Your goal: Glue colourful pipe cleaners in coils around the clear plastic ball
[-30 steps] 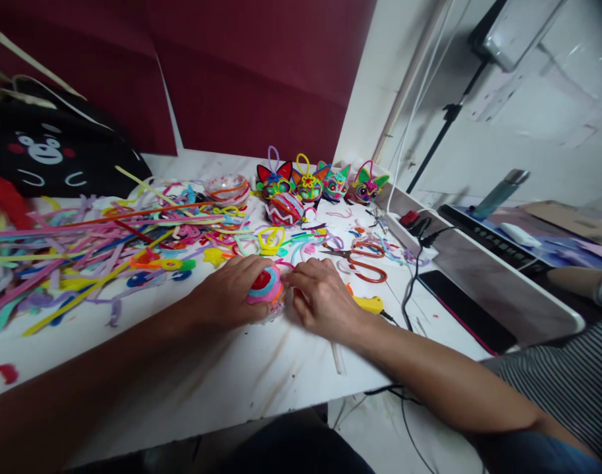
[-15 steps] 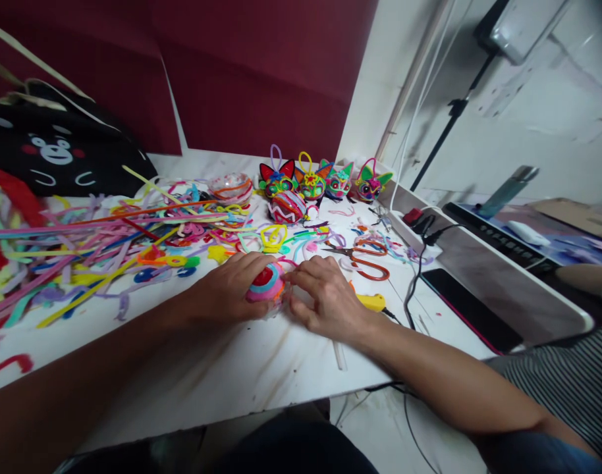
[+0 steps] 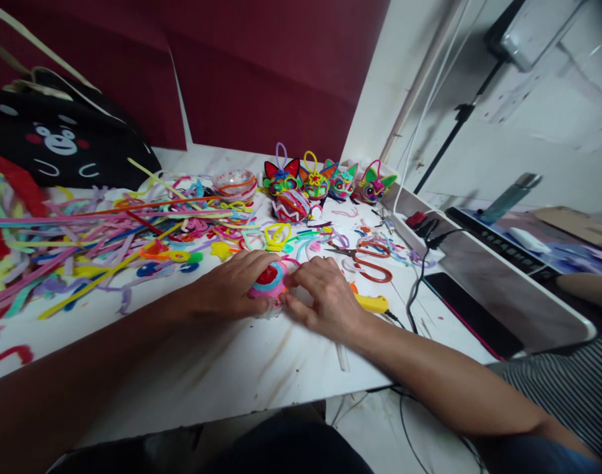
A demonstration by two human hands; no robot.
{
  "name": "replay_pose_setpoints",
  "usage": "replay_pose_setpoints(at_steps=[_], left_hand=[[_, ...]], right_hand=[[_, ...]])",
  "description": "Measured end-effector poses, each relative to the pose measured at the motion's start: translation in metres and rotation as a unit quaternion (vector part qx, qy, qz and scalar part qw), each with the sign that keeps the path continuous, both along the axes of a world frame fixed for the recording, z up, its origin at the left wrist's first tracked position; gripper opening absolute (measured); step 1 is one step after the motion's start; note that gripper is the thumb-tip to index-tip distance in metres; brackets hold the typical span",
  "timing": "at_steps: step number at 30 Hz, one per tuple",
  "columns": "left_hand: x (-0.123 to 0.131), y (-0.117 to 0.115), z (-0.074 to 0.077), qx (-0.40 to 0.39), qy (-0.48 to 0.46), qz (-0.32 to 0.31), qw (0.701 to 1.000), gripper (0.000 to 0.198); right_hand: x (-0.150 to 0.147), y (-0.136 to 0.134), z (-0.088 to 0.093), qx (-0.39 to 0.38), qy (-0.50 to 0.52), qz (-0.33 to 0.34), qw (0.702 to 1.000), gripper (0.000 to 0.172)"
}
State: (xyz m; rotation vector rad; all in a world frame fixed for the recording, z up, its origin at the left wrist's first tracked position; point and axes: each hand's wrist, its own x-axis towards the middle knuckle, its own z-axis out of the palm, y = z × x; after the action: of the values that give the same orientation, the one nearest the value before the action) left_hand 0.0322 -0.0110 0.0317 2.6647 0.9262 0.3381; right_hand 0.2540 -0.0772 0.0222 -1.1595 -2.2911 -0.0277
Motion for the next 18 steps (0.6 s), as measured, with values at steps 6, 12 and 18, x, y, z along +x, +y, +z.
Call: replay_pose_setpoints(at_steps=[6,12,18], left_hand=[[-0.001,0.003,-0.006,0.026,-0.007,-0.016,1.000,0.057],[0.002,0.004,-0.016,0.055,-0.017,-0.013,0.998,0.051],[0.001,0.005,-0.020,0.086,-0.025,-0.019,0.996,0.052]], right_hand=[[0.002,0.002,-0.001,0.015,0.001,0.008,1.000,0.019],[-0.002,-0.001,-0.002,0.013,0.033,0.001,0.999,0.017],[-0.002,-0.002,0.001,0.011,0.011,0.008,1.000,0.019]])
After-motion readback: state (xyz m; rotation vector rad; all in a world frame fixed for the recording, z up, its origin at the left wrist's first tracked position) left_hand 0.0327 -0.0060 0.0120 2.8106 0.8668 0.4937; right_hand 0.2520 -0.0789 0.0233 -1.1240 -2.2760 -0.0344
